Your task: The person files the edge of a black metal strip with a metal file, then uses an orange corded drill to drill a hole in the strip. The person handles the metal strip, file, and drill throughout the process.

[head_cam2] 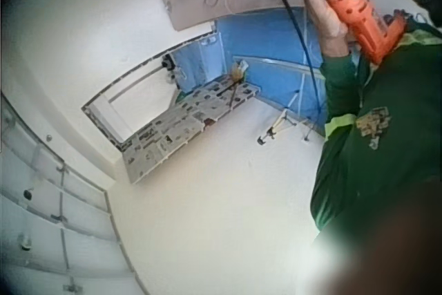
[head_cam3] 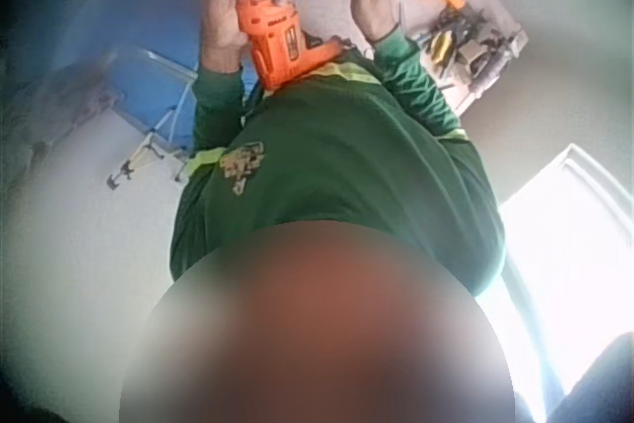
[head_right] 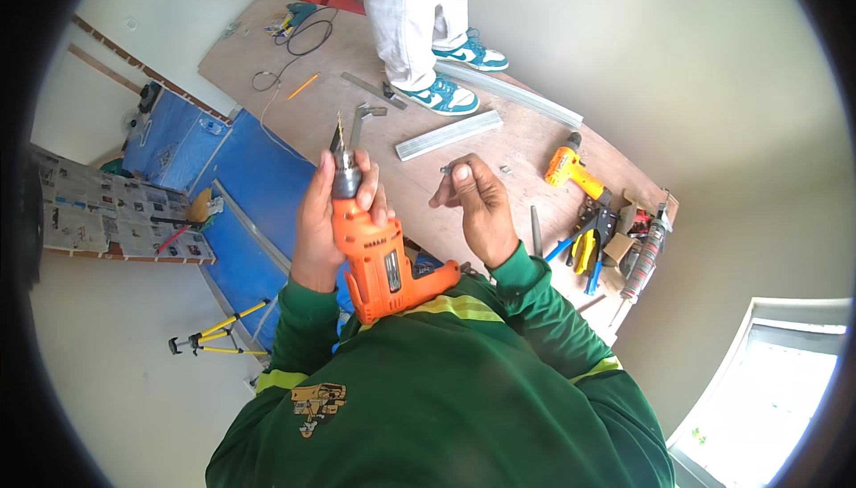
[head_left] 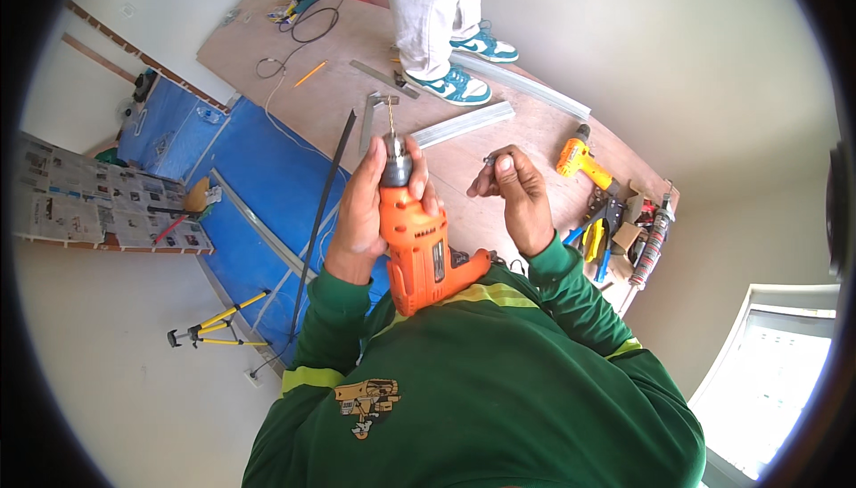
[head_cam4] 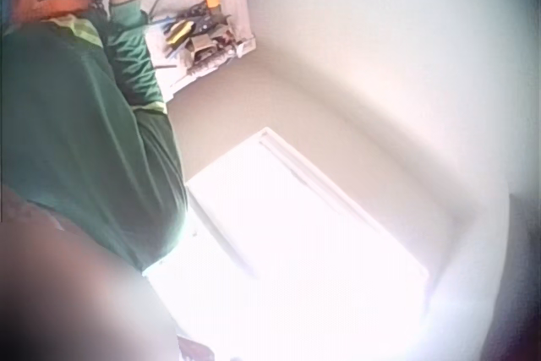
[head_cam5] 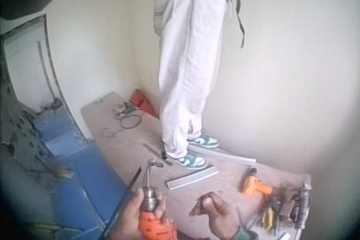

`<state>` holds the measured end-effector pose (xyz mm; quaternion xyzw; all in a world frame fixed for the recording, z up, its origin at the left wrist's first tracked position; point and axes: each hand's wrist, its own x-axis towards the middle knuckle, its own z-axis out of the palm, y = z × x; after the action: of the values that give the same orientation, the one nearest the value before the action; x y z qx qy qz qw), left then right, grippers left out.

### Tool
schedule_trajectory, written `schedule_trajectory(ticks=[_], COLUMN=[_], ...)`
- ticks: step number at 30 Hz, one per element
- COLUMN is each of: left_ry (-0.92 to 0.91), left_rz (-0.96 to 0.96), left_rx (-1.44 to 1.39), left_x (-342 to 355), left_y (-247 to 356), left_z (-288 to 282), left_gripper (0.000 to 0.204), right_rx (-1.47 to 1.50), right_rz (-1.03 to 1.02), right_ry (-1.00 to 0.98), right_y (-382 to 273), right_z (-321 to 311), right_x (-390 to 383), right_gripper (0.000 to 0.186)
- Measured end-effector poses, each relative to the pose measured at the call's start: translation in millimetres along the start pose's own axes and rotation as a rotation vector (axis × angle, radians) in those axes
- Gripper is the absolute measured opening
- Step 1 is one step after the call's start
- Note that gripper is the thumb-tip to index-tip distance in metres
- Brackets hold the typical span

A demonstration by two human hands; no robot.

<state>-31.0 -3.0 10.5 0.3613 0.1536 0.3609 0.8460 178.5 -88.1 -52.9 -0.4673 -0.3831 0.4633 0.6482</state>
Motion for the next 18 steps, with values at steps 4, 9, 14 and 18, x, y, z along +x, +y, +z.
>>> schedule_trajectory(ticks=[4, 9, 14, 18], left_ry=[-0.199, -0.500, -0.326, -0.113], left_rz=[0.127, 0.103, 0.250, 0.359], left_rx=[-0.066, -0.309, -0.240, -0.106], left_x=[-12.7, -14.9, -28.4, -40.2], left_y=[-13.3, -25.6, -42.3, -47.7], left_z=[-16.8, -37.5, -35.7, -39.8], left_gripper=[0.050, 0.057, 0.053, 0.047], right_rx=[0.213, 0.277, 0.228, 0.386], right_rz=[0.184, 0.422, 0.483, 0.462], right_ry=[-0.068, -0.140, -0.174, -0.173], right_y=[17.6, 23.9, 25.0, 30.9], right_z=[13.7, 18.9, 19.4, 16.8], right_x=[-22.7, -36.7, -41.3, -40.0], right_gripper=[0.035, 0.033, 0.030, 0.029])
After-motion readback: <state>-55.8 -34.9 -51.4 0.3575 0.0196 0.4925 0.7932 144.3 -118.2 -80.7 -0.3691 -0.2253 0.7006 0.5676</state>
